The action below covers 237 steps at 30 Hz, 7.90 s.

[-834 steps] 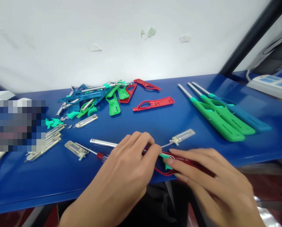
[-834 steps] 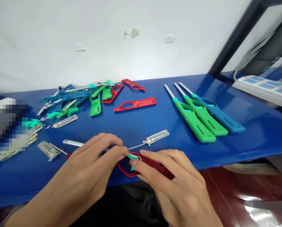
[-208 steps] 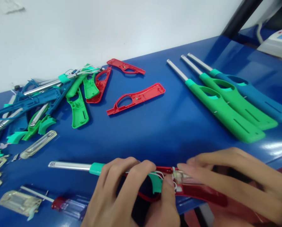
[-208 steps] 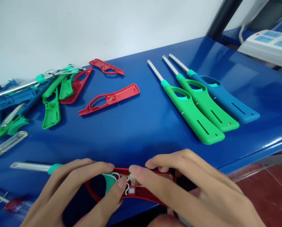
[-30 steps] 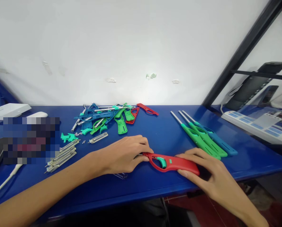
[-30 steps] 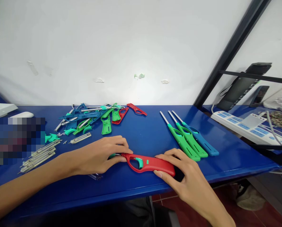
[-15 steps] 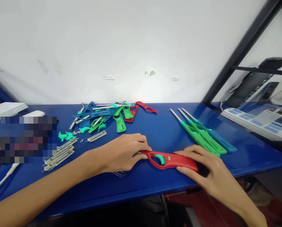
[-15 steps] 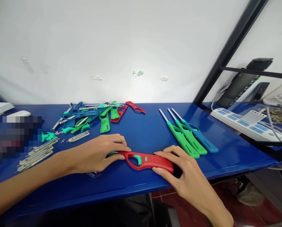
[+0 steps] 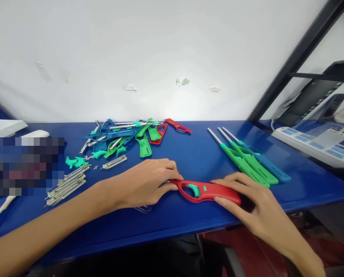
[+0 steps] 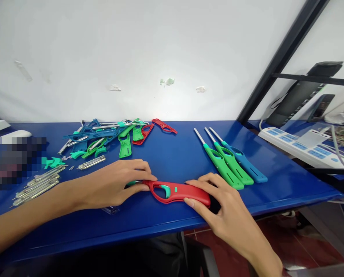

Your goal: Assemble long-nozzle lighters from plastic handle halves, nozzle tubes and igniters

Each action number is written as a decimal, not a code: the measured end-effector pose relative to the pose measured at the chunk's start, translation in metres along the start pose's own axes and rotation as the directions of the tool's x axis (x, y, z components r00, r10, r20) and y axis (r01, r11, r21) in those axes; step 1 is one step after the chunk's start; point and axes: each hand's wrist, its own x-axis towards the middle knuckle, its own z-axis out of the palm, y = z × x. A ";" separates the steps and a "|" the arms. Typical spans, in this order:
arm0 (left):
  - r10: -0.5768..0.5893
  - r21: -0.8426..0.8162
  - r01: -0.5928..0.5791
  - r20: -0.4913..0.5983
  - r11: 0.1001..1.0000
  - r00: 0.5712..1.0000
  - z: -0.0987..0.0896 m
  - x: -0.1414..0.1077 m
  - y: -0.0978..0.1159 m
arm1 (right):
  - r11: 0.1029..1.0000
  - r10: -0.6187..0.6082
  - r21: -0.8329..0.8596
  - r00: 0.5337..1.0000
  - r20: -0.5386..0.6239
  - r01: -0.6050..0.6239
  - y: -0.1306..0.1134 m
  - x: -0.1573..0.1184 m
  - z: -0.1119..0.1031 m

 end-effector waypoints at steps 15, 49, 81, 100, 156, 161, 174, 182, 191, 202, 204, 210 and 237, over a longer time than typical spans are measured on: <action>0.026 -0.038 -0.027 -0.027 0.999 0.999 0.004 -0.002 -0.002 | 1.000 -0.023 -0.010 0.999 -0.034 0.022 0.000 0.000 -0.002; 0.073 0.084 -0.068 -0.052 0.994 0.996 0.008 0.000 -0.004 | 1.000 0.005 -0.028 1.000 -0.029 -0.006 0.001 -0.003 0.000; 0.083 0.066 -0.077 -0.089 0.995 0.993 0.009 -0.003 -0.004 | 1.000 -0.018 -0.018 0.999 -0.047 0.017 0.001 -0.001 0.001; 0.110 0.188 -0.096 -0.064 0.978 0.992 0.010 -0.002 -0.002 | 0.996 -0.077 -0.059 0.992 -0.096 0.072 0.006 0.001 0.004; 0.233 0.216 -0.184 -0.234 0.959 0.944 0.023 0.002 0.003 | 0.936 -0.351 -0.071 0.909 -0.224 0.344 -0.020 0.000 0.028; 0.237 0.230 -0.184 -0.227 0.955 0.945 0.023 0.002 0.003 | 0.939 -0.344 -0.079 0.912 -0.222 0.335 -0.020 0.001 0.029; 0.268 0.272 -0.203 -0.231 0.941 0.935 0.020 0.001 0.004 | 0.939 -0.334 -0.168 0.911 -0.240 0.300 -0.018 -0.001 0.030; 0.201 0.127 -0.175 -0.232 0.976 0.952 0.022 0.001 0.001 | 0.943 -0.323 -0.164 0.918 -0.231 0.291 -0.020 0.000 0.029; 0.056 -0.070 -0.071 -0.193 0.995 0.980 0.020 0.004 0.004 | 0.945 -0.323 -0.121 0.922 -0.211 0.304 -0.018 0.000 0.026; 0.116 -0.014 -0.122 -0.213 0.992 0.970 0.020 0.003 0.005 | 0.975 -0.224 -0.080 0.912 -0.343 0.209 -0.018 -0.007 0.018; 0.113 -0.011 -0.117 -0.203 0.993 0.973 0.019 0.002 0.006 | 0.965 -0.262 -0.083 0.918 -0.297 0.249 -0.015 -0.008 0.017; 0.117 -0.011 -0.122 -0.205 0.993 0.972 0.017 0.001 0.006 | 0.936 -0.350 -0.126 0.914 -0.206 0.330 -0.012 -0.008 0.020; -0.044 -0.239 0.016 -0.112 0.971 0.993 0.005 0.004 -0.009 | 0.925 -0.247 -0.332 0.956 -0.155 0.185 0.028 0.008 -0.005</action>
